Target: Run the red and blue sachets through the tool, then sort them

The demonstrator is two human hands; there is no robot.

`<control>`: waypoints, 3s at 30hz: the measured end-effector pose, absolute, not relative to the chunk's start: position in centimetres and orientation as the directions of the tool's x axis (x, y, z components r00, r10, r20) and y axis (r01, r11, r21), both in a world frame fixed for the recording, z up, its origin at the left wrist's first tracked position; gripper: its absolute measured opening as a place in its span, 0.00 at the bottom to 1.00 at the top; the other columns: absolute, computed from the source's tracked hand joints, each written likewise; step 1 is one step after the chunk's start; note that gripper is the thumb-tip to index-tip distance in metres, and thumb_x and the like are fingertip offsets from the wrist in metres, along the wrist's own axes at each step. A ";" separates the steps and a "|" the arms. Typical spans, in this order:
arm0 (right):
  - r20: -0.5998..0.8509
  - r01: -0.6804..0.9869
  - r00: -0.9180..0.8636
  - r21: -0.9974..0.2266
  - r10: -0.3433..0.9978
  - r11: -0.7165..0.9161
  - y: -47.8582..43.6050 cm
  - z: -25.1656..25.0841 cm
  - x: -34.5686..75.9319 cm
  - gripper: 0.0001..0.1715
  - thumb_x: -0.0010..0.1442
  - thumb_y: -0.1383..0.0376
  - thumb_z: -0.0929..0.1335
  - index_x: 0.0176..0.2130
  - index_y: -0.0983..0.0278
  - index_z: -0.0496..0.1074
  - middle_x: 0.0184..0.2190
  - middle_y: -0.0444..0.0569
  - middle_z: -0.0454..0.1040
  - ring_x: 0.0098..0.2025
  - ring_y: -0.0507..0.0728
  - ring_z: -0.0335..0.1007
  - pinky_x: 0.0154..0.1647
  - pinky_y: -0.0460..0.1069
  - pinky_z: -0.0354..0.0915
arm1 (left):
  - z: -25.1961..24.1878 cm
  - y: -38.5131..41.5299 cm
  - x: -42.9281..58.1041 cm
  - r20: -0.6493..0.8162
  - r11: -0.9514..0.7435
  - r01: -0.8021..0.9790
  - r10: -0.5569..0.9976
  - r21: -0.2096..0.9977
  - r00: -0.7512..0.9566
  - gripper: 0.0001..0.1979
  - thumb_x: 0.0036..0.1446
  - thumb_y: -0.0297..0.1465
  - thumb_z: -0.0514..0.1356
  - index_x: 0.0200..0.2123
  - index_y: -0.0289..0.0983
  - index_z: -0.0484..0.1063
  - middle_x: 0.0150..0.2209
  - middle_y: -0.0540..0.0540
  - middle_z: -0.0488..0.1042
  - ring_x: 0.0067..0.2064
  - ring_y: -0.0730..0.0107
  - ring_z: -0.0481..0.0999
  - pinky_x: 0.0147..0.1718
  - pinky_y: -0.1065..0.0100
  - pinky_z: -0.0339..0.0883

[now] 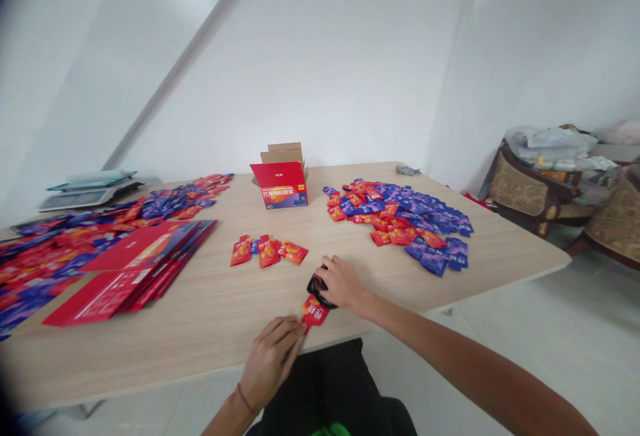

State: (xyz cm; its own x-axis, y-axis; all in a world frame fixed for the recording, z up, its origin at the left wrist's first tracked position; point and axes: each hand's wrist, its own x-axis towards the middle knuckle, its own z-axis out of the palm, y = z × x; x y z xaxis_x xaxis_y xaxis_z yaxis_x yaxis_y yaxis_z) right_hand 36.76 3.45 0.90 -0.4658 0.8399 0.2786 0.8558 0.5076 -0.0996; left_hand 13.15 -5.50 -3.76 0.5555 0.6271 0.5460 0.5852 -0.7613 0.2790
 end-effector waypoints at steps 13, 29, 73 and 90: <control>0.428 0.921 -0.164 -0.257 0.889 0.294 5.8 1.1 46.5 0.18 0.58 0.62 0.70 0.48 0.57 0.79 0.44 0.50 0.76 0.45 0.60 0.73 0.43 0.50 0.66 | -4.0 -5.5 13.0 0.537 -0.759 0.599 0.627 0.255 0.565 0.15 0.68 0.26 0.56 0.53 0.43 0.77 0.47 0.44 0.79 0.51 0.60 0.76 0.52 0.57 0.75; 0.464 0.586 0.312 -0.781 0.829 0.216 1.4 -7.0 57.3 0.25 0.55 0.49 0.72 0.46 0.61 0.78 0.46 0.53 0.79 0.50 0.65 0.75 0.55 0.60 0.67 | -0.1 -2.0 18.4 0.299 -0.415 0.862 0.896 0.293 0.329 0.32 0.53 0.44 0.69 0.57 0.36 0.69 0.58 0.33 0.68 0.57 0.42 0.68 0.53 0.46 0.67; 0.479 0.562 0.278 -0.784 0.832 0.263 0.5 -6.5 57.0 0.22 0.59 0.50 0.72 0.48 0.59 0.77 0.49 0.50 0.78 0.52 0.64 0.74 0.56 0.56 0.68 | 3.8 22.0 12.7 -0.113 -0.798 0.598 0.589 0.077 0.800 0.33 0.43 0.37 0.71 0.55 0.44 0.72 0.57 0.43 0.72 0.60 0.47 0.68 0.61 0.53 0.59; 0.509 0.569 0.306 -0.775 0.804 0.274 0.7 -6.4 56.4 0.20 0.59 0.52 0.71 0.48 0.58 0.79 0.49 0.51 0.78 0.52 0.64 0.75 0.56 0.56 0.69 | 5.8 21.0 22.7 -0.014 -0.710 0.704 0.705 -0.031 0.709 0.25 0.59 0.25 0.59 0.60 0.43 0.69 0.62 0.45 0.69 0.61 0.58 0.70 0.61 0.57 0.63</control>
State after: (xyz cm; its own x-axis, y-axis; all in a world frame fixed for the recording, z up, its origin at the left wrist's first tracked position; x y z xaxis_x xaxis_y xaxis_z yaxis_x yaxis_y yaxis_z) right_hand 56.43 0.66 -6.37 0.3060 0.8045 0.5091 0.5693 0.2740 -0.7751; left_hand 22.70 21.00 5.85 0.7095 0.7046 -0.0140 0.7040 -0.7095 -0.0307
